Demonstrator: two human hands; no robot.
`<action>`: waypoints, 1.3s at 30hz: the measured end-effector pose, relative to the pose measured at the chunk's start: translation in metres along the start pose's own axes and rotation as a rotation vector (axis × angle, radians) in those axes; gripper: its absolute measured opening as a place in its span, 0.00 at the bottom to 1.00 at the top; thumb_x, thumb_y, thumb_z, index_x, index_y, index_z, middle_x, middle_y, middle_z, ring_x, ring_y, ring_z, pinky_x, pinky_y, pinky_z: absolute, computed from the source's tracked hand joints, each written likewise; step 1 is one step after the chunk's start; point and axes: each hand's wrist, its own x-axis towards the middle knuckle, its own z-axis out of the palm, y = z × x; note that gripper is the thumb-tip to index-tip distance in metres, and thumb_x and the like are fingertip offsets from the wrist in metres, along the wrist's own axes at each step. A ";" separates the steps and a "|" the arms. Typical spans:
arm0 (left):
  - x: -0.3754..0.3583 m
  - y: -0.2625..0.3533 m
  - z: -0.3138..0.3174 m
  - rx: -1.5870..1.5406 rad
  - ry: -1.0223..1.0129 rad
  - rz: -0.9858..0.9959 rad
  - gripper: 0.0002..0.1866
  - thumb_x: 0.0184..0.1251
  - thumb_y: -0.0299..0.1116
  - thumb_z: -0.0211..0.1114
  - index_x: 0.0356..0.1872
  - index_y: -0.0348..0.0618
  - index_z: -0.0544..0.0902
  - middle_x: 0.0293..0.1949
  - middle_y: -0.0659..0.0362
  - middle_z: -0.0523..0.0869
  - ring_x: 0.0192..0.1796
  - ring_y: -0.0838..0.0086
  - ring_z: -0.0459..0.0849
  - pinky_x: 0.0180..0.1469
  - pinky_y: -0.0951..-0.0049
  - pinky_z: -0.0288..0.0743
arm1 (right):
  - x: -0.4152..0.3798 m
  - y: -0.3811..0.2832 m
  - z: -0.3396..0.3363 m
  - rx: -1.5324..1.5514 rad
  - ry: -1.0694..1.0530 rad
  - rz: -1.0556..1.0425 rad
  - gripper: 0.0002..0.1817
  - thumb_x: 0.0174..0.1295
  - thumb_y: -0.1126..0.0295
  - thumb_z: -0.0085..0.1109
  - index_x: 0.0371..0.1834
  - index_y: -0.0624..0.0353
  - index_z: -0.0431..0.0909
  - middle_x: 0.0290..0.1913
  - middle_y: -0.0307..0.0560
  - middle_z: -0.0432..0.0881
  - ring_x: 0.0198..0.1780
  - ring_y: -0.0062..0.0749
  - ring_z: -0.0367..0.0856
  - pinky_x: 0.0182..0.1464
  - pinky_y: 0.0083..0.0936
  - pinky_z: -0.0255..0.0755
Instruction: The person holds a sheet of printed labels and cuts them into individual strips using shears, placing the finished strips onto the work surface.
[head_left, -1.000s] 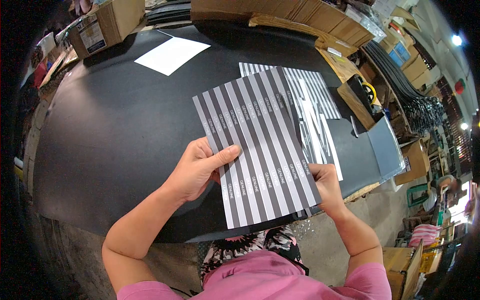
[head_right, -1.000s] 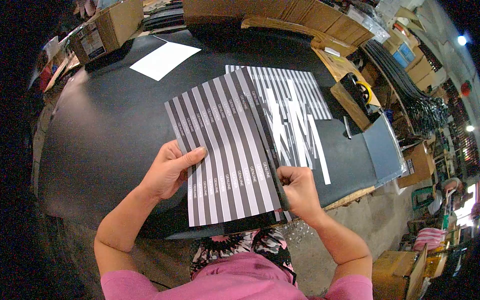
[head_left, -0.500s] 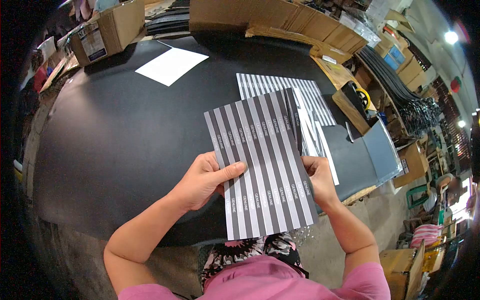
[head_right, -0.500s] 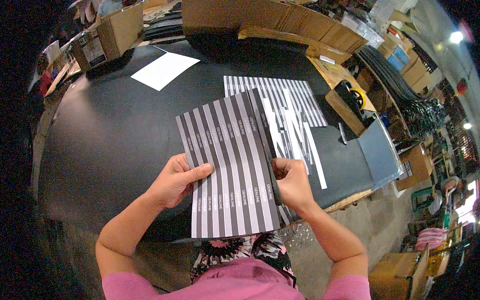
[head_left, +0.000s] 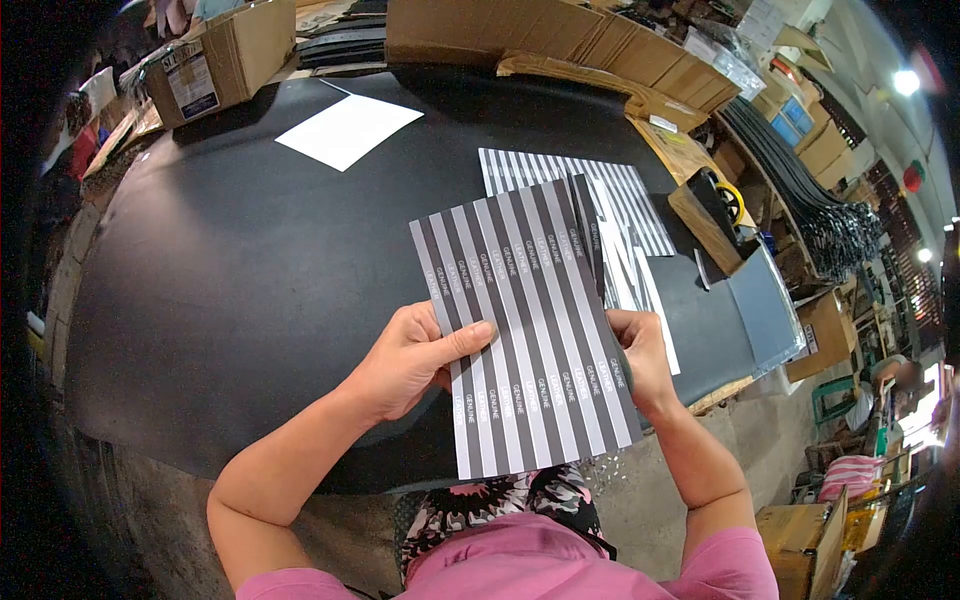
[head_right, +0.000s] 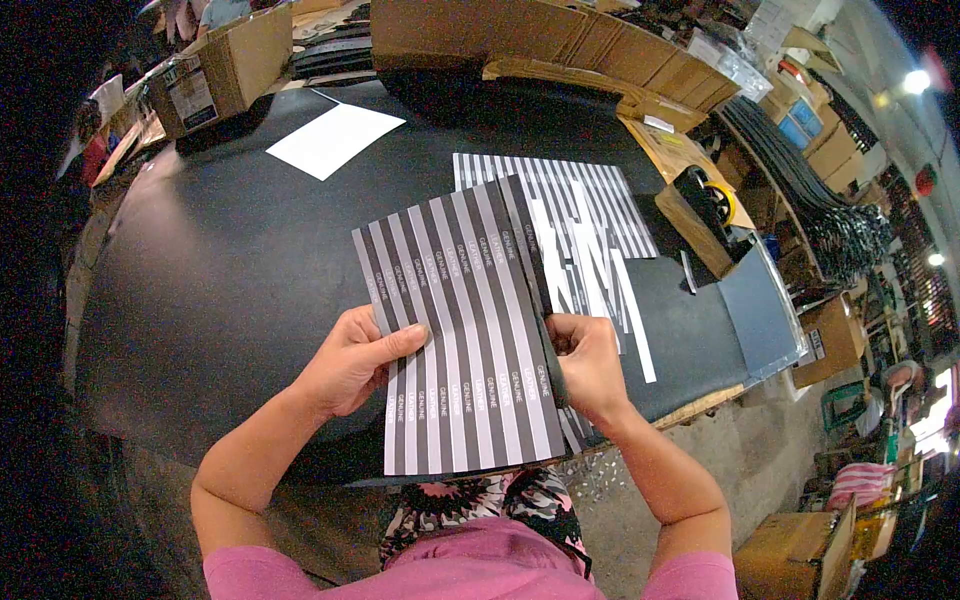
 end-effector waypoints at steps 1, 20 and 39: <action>0.000 0.000 0.000 0.000 0.001 -0.001 0.17 0.64 0.37 0.61 0.44 0.31 0.75 0.35 0.50 0.85 0.31 0.75 0.86 0.28 0.76 0.84 | 0.000 0.000 0.001 0.004 0.004 -0.016 0.11 0.48 0.69 0.69 0.25 0.67 0.80 0.22 0.35 0.79 0.23 0.11 0.72 0.23 0.11 0.63; 0.000 0.002 0.000 -0.024 0.008 -0.020 0.16 0.65 0.37 0.60 0.44 0.32 0.76 0.35 0.51 0.85 0.31 0.75 0.86 0.28 0.77 0.84 | 0.000 0.003 0.000 0.036 -0.014 -0.031 0.11 0.48 0.70 0.69 0.27 0.68 0.81 0.22 0.38 0.81 0.22 0.12 0.74 0.23 0.11 0.65; 0.000 0.001 0.000 -0.022 0.009 -0.026 0.16 0.65 0.36 0.60 0.45 0.32 0.75 0.36 0.52 0.84 0.30 0.77 0.86 0.27 0.78 0.83 | -0.003 0.004 0.000 -0.028 -0.005 -0.018 0.09 0.50 0.71 0.66 0.25 0.68 0.80 0.21 0.36 0.79 0.22 0.10 0.72 0.22 0.10 0.63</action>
